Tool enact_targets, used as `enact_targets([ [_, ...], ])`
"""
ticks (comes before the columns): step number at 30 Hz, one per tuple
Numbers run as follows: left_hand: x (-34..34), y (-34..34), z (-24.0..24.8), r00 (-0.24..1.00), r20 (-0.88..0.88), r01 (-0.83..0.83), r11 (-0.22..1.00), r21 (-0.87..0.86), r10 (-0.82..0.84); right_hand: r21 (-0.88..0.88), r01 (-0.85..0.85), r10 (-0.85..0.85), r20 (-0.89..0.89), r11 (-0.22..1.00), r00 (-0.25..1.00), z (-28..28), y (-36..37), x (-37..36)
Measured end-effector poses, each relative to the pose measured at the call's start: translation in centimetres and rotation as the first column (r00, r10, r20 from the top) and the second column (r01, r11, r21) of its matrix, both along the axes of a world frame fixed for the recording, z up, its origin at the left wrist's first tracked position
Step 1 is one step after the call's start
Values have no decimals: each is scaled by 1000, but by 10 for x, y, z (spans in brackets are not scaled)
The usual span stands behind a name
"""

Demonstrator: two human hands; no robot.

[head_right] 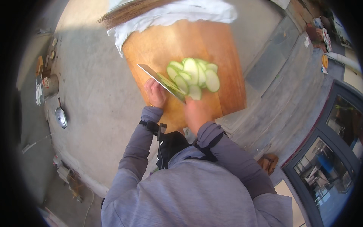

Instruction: The person washes a vegetable, slices it on a wooden cutting board, and then stirs pieces of meat in a pan on a portable stove.

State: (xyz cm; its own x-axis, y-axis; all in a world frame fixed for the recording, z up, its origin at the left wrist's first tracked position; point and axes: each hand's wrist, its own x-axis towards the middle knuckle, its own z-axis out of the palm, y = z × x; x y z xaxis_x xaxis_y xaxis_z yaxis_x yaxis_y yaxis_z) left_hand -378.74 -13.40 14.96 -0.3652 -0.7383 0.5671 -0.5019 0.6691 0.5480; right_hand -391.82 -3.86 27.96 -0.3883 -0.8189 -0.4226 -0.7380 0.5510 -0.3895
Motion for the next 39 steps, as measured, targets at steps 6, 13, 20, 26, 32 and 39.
enact_targets([
  [6,1,1,-3,999,-18,52,998,27,-51,-129,115,-92,172,985,981,-40,-5,-2],
  [13,1,3,-5,999,-35,14,999,41,-13,-155,64,-43,131,986,990,16,15,-18],
  [20,1,0,-7,999,-35,35,999,12,-35,-123,64,-47,140,990,989,22,28,-19],
  [26,-1,1,-3,1000,-7,-8,1000,20,8,-142,10,-1,67,990,998,20,25,-14],
  [32,1,1,-3,1000,-10,-24,999,25,24,-59,43,-35,134,997,990,19,19,-10],
  [39,4,1,-2,1000,2,-26,997,66,26,-43,84,-75,173,996,982,-43,-11,13],
])
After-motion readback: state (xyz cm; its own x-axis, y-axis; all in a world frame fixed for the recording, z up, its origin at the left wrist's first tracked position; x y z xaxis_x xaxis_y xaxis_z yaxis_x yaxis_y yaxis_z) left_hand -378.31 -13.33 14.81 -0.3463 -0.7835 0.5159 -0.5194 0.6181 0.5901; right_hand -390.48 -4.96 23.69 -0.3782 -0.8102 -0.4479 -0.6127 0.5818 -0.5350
